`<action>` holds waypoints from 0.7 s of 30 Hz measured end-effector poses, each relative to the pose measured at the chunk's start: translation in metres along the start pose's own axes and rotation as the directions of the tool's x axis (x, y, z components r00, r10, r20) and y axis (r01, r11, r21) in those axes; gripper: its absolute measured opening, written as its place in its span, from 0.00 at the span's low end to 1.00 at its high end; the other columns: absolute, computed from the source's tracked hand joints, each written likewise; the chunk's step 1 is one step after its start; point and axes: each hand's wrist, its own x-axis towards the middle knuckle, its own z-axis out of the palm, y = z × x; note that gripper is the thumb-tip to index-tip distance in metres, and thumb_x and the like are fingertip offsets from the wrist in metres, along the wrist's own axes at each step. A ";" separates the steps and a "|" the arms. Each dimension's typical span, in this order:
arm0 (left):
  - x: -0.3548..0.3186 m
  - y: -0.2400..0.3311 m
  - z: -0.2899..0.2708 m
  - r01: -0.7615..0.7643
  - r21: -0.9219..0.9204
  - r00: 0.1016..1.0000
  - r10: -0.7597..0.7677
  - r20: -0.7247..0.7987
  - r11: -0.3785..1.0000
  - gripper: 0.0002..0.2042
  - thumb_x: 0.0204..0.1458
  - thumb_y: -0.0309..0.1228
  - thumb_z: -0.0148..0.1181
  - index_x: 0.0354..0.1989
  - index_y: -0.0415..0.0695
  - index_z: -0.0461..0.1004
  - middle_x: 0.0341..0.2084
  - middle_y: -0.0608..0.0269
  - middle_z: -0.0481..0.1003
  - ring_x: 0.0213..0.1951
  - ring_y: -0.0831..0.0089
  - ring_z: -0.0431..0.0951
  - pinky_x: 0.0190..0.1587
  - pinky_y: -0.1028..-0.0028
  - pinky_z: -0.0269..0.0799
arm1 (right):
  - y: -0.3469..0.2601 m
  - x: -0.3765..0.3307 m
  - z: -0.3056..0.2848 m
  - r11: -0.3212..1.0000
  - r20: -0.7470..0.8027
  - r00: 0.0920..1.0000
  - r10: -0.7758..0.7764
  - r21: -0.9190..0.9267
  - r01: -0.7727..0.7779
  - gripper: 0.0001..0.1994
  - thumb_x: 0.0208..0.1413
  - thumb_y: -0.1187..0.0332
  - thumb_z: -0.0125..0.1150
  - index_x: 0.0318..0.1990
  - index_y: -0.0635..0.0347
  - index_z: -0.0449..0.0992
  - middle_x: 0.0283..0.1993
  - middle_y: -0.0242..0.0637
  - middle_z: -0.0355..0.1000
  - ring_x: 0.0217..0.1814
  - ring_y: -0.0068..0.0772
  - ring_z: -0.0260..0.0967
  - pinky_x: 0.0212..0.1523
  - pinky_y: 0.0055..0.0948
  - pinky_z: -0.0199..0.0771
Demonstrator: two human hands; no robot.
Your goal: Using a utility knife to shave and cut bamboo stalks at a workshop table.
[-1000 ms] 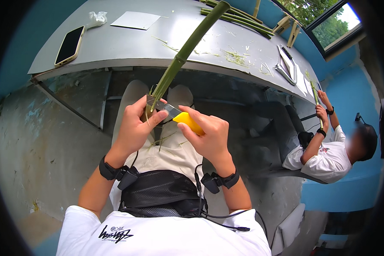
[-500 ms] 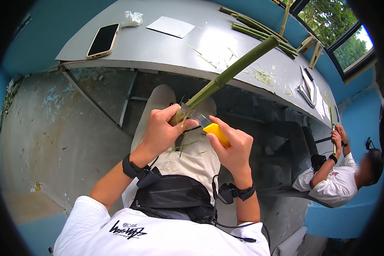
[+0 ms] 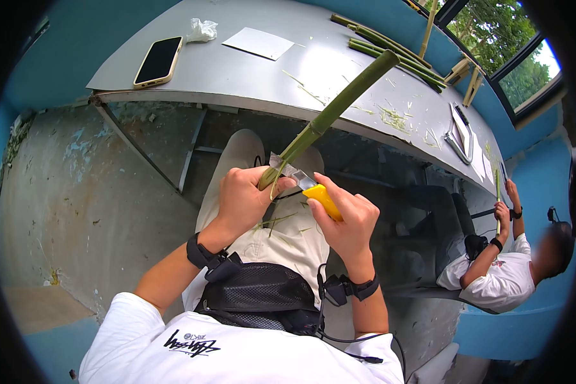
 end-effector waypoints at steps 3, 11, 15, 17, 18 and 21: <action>0.002 -0.003 -0.001 -0.048 0.039 0.999 0.047 0.014 0.998 0.28 0.53 0.55 0.73 0.19 0.41 0.78 0.09 0.60 0.64 0.14 0.70 0.60 0.21 0.66 0.57 | 0.002 0.000 0.001 1.000 -0.008 1.000 0.001 0.024 -0.001 0.22 0.52 0.63 0.77 0.57 0.50 0.84 0.25 0.28 0.79 0.17 0.28 0.66 0.22 0.27 0.62; 0.005 -0.018 -0.008 -0.114 -0.111 0.975 0.133 0.176 0.987 0.20 0.61 0.46 0.70 0.37 0.37 0.79 0.15 0.64 0.67 0.18 0.79 0.60 0.23 0.72 0.57 | -0.005 0.002 -0.001 0.998 0.020 1.000 0.023 0.060 -0.024 0.22 0.52 0.63 0.76 0.56 0.50 0.84 0.29 0.30 0.82 0.19 0.28 0.69 0.23 0.26 0.63; 0.005 0.000 -0.008 0.003 -0.319 0.973 0.071 0.221 0.948 0.16 0.63 0.39 0.69 0.39 0.39 0.72 0.17 0.64 0.70 0.18 0.81 0.66 0.23 0.75 0.61 | -0.003 0.002 -0.002 0.999 0.009 1.000 0.024 0.039 -0.024 0.22 0.52 0.63 0.76 0.56 0.50 0.84 0.29 0.30 0.81 0.19 0.28 0.69 0.24 0.26 0.64; 0.005 -0.001 -0.007 0.062 -0.440 0.970 0.049 0.237 0.896 0.12 0.64 0.33 0.68 0.40 0.40 0.71 0.21 0.67 0.72 0.19 0.83 0.69 0.24 0.77 0.62 | -0.001 0.002 0.001 0.999 0.000 1.000 0.017 0.038 -0.017 0.22 0.53 0.63 0.76 0.56 0.50 0.84 0.29 0.30 0.81 0.19 0.28 0.69 0.24 0.26 0.64; 0.006 -0.003 -0.005 0.065 -0.516 0.973 0.062 0.224 0.854 0.10 0.65 0.31 0.67 0.41 0.40 0.71 0.23 0.68 0.73 0.20 0.83 0.70 0.24 0.78 0.63 | -0.001 0.002 0.002 0.999 0.004 1.000 0.019 0.048 -0.019 0.22 0.53 0.63 0.76 0.56 0.50 0.84 0.28 0.30 0.81 0.19 0.28 0.69 0.24 0.26 0.64; 0.007 0.001 -0.009 0.188 -0.594 0.949 0.012 0.316 0.783 0.08 0.66 0.27 0.64 0.43 0.42 0.69 0.28 0.70 0.73 0.24 0.85 0.71 0.26 0.80 0.63 | -0.001 0.004 0.001 0.998 0.018 0.999 0.031 0.050 -0.032 0.22 0.52 0.63 0.76 0.56 0.50 0.84 0.28 0.29 0.81 0.19 0.27 0.69 0.24 0.26 0.63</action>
